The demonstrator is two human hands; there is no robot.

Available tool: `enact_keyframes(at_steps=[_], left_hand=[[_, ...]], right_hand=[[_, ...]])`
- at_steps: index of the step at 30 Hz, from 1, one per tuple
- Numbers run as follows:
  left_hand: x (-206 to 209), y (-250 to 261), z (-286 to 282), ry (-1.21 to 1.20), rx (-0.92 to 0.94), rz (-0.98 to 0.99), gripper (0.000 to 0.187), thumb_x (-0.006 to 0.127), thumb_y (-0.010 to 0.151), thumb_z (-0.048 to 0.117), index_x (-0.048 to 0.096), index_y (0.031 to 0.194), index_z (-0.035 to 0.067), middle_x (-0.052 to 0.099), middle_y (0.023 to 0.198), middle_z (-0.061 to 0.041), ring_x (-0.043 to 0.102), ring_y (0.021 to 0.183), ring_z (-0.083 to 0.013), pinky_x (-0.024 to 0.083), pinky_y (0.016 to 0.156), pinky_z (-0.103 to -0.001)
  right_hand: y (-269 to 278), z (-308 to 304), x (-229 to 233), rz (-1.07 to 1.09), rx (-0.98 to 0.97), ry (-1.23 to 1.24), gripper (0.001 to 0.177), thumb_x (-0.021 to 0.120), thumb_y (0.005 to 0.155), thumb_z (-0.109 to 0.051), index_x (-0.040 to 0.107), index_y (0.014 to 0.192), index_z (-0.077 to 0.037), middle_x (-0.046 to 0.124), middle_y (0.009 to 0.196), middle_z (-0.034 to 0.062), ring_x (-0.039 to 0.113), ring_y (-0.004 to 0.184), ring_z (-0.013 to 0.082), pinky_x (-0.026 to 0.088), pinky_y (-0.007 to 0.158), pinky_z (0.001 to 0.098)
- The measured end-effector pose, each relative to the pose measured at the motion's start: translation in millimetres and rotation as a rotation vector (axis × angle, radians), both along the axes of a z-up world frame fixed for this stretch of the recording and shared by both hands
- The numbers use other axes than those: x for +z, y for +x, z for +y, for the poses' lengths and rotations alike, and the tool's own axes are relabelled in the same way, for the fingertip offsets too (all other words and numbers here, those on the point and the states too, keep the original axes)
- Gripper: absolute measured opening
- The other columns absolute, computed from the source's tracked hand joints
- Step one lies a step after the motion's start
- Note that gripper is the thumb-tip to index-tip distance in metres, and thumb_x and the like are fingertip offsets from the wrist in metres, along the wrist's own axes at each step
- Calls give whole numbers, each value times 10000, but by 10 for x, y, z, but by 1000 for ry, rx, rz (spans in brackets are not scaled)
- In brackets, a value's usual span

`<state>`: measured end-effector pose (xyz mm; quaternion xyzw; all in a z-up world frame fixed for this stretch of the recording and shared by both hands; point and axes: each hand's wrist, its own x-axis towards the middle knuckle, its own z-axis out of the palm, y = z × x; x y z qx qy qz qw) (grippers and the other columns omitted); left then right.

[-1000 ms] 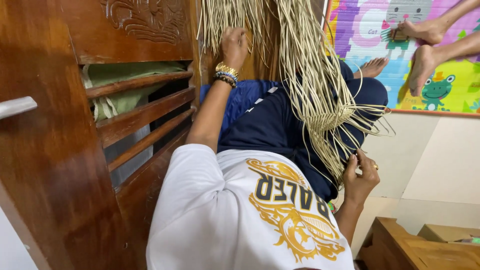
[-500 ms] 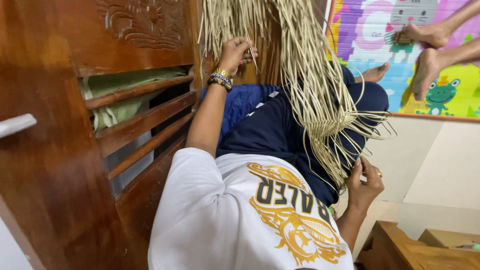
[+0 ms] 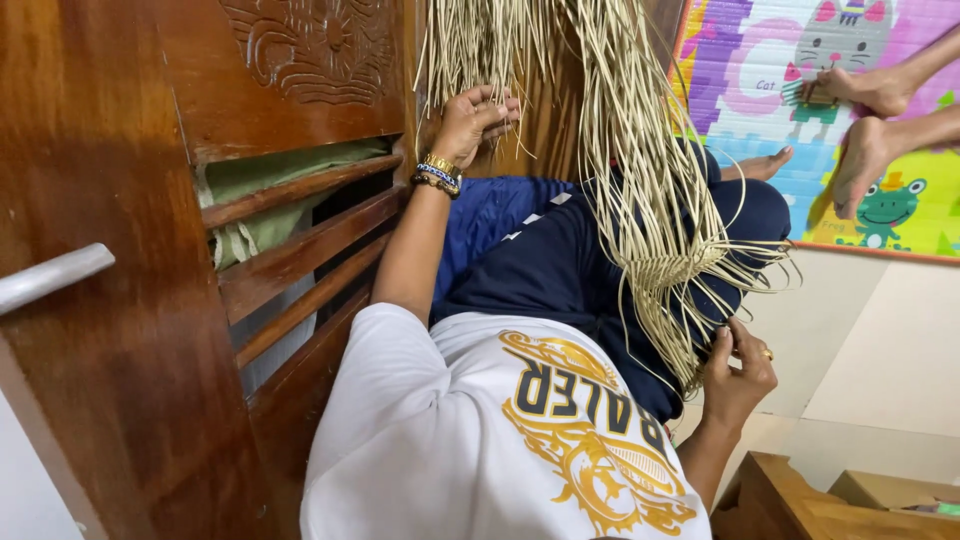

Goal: Weaving long strands of dried straw or grass into a pattern by hand.

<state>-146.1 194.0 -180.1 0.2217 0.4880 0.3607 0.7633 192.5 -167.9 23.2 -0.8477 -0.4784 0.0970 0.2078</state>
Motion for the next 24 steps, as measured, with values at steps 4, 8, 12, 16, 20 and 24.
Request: enact_keyframes(at_steps=[4,8,12,16,20,24], left_hand=[[-67,34,5,68,-21,-21,387,676,862,-135,635,1227,-12,757,1116,-222,774,986,-251,676,815,-268],[-27,81,-34,181,-41,16,395,712,843,-129,649,1213,-7,758,1108,-191,766,1022,-245,667,897,-305],[29,64,-83,207,-38,37,365,722,837,-107,652,1185,-22,751,1118,-197,748,1068,-251,635,947,-295],[76,58,-207,108,-58,207,92,698,886,-53,710,960,0,776,980,-165,791,854,-186,674,736,-196],[144,86,-526,344,-154,655,102,639,937,11,650,852,66,737,786,-78,787,683,-143,661,569,-161],[761,160,-1059,890,-247,1094,47,654,845,79,675,804,91,654,595,-46,577,446,-190,480,426,-317]], right_hand=[[-2,-1,25,14,10,14,250,736,983,112,780,1225,70,718,910,175,573,727,230,503,684,333],[-4,-26,42,24,4,29,231,726,983,104,777,1207,86,715,919,188,588,727,246,509,706,342],[17,-52,56,7,-7,31,209,741,992,91,785,1196,85,716,900,181,583,714,239,503,683,336],[99,-105,87,-65,9,65,217,752,979,102,785,1193,96,745,965,208,623,738,258,525,683,348],[71,50,358,-173,69,205,200,741,976,139,775,1173,129,765,1082,256,677,909,320,537,755,398],[-22,321,501,-69,109,368,219,732,1019,134,737,1238,125,705,1089,280,646,931,340,530,792,418]])
